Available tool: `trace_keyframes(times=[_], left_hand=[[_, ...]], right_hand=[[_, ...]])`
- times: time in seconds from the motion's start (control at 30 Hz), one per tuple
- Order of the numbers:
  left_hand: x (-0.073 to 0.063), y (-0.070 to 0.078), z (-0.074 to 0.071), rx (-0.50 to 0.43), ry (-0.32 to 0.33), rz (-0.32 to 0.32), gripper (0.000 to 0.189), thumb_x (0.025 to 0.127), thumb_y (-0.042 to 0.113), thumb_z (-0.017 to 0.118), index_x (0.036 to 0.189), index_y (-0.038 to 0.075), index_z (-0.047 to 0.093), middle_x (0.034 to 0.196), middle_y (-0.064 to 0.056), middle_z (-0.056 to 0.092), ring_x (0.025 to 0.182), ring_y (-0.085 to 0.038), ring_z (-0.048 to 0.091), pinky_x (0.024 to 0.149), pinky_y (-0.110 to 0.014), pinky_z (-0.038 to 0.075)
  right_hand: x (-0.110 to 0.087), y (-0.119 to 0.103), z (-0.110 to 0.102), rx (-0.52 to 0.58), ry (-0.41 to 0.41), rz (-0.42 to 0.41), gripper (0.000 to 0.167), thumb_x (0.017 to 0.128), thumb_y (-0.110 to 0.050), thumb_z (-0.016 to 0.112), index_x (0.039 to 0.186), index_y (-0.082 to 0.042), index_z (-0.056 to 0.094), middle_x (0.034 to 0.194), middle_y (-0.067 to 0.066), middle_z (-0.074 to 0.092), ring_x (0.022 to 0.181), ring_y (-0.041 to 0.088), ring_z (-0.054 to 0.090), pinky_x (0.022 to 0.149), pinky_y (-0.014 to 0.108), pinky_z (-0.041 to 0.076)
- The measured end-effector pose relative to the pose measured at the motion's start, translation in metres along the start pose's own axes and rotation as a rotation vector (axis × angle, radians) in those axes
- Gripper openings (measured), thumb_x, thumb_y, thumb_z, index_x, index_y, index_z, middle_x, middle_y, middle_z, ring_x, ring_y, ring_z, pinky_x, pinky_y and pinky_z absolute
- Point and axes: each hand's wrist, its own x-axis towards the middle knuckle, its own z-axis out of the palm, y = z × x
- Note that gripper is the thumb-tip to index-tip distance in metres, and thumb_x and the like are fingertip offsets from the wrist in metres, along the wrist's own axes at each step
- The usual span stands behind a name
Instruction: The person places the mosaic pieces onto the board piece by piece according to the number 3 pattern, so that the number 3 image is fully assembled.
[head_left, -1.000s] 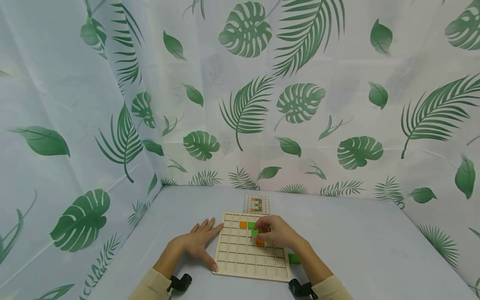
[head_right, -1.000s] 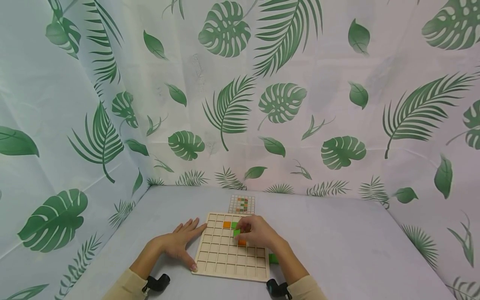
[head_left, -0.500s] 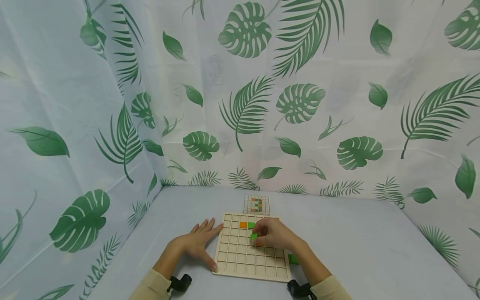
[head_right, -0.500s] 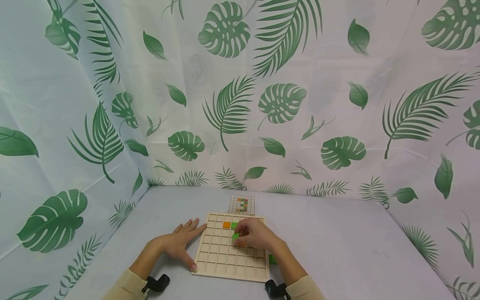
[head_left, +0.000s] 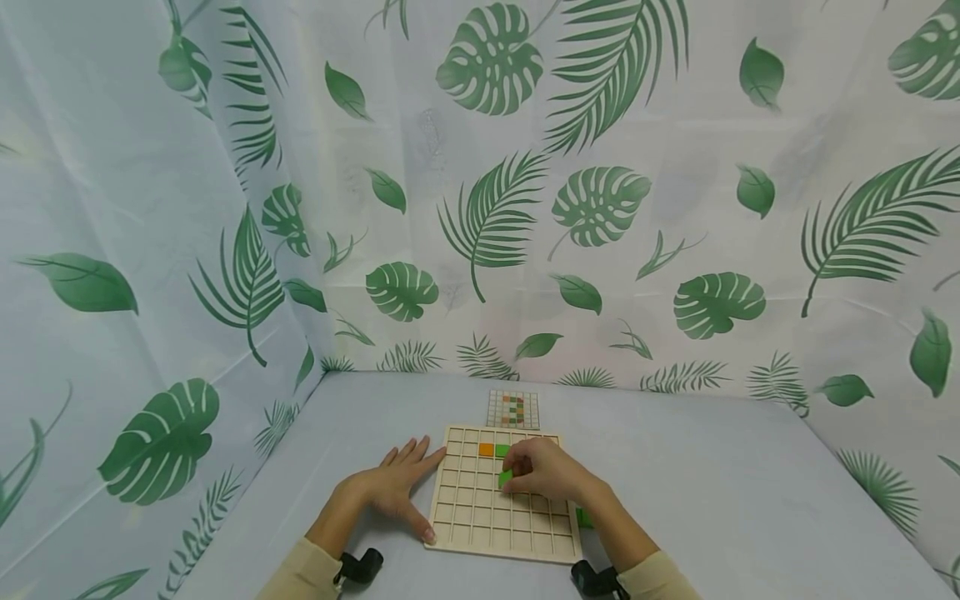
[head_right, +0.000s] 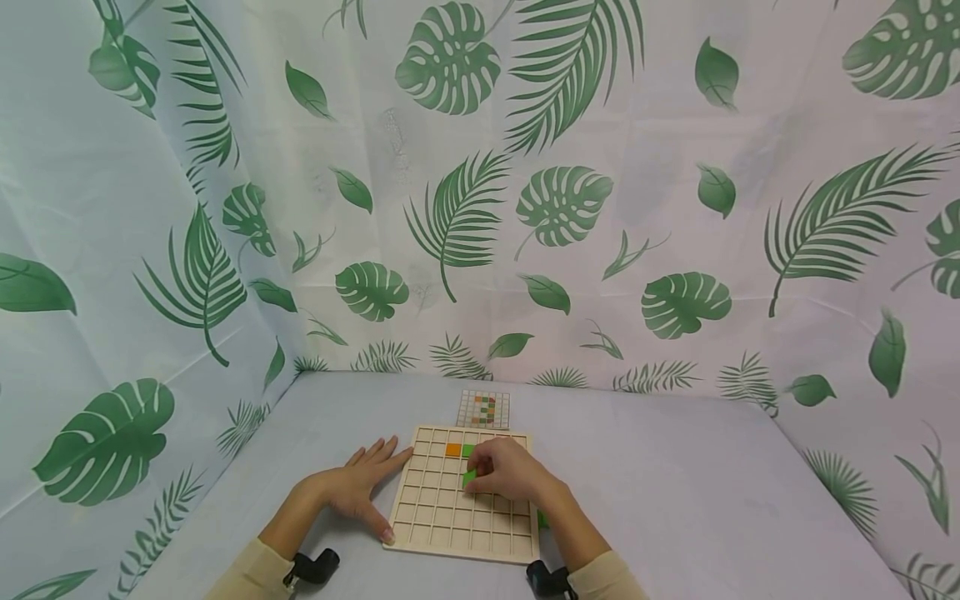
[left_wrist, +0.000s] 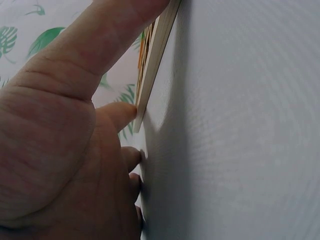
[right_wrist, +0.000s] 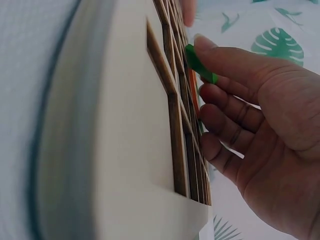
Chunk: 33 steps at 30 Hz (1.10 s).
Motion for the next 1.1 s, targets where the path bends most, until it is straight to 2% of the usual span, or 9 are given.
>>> trace_keyframes(times=[0.73,1.1], left_hand=[[0.0019,-0.0021,0.0015,-0.001,0.006,-0.005,0.135,0.065,0.065,0.091,0.169,0.021,0.017,0.175,-0.02,0.004,0.162,-0.042,-0.001,0.129,-0.064,0.004],[0.0016,-0.0005,0.0018,-0.004,0.001,-0.014,0.135,0.065,0.066,0.091,0.169,0.022,0.017,0.175,-0.019,0.003,0.163,-0.041,-0.001,0.129,-0.063,0.004]], right_hand=[[0.0051,-0.0039,0.0073,-0.072,0.015,0.031,0.024,0.085,-0.028,0.088,0.1,-0.013,0.075,0.086,-0.009,0.068,0.078,0.008,0.06,0.068,0.025,0.052],[0.0048,-0.0035,0.0078,-0.079,0.019,0.017,0.024,0.084,-0.026,0.088,0.1,-0.014,0.075,0.084,-0.01,0.067,0.076,0.008,0.06,0.067,0.026,0.052]])
